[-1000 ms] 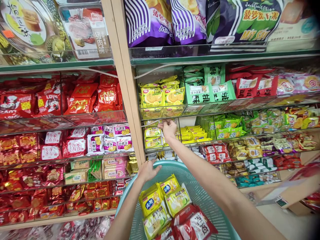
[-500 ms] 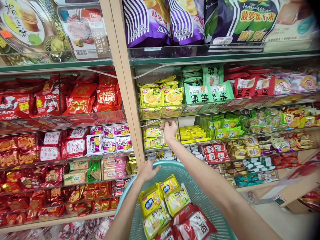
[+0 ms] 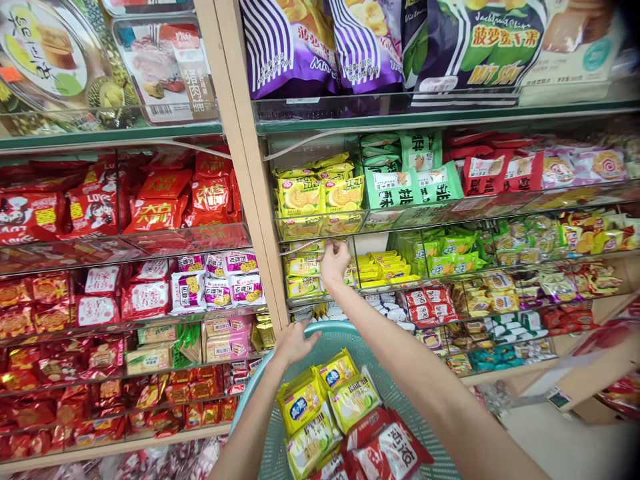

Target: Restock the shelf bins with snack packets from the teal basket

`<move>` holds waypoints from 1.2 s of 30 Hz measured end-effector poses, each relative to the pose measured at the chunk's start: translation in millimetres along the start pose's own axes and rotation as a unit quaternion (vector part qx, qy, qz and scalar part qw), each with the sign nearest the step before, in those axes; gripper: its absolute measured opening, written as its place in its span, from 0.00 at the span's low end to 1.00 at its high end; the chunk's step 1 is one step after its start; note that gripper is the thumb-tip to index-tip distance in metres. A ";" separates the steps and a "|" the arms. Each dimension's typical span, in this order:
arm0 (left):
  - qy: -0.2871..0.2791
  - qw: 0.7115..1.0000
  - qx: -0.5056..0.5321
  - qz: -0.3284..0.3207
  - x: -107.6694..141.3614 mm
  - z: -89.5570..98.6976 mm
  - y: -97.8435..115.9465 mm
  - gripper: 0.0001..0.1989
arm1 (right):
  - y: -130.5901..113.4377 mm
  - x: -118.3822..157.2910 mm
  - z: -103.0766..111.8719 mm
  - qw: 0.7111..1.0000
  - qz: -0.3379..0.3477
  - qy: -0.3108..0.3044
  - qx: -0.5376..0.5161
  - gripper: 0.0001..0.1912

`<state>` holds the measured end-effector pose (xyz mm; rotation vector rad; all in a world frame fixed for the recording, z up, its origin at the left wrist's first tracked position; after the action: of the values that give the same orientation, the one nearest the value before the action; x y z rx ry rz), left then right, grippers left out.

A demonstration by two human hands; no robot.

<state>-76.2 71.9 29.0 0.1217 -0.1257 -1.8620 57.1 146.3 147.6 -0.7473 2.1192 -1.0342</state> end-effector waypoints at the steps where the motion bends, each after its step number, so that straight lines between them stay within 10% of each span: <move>1: 0.000 1.000 0.000 -0.001 -0.1 -0.1 0.0 0.29 | 0.0 -1.1 1.3 1.000 0.010 0.006 0.017 0.04; 15: 0.003 1.000 -0.009 -0.007 -1.0 -0.7 -0.8 0.27 | -0.3 -4.6 8.6 0.994 0.075 0.025 0.078 0.08; 36: 0.008 1.000 -0.002 -0.012 -0.2 -2.2 -1.4 0.26 | 11.0 3.3 4.6 0.992 0.003 0.025 -0.122 0.08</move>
<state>-77.1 72.4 26.7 0.1371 -0.1104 -1.8843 56.3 147.7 135.3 -0.8361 2.3176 -0.8054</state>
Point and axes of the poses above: each hand's wrist, its own x-axis away from the middle knuckle, its own z-axis out of the back of the hand, y = z × x, the point moved 2 cm from there along -x, towards the middle knuckle, and after that the axes turned 7 degrees about -x, right-handed, at the moved point
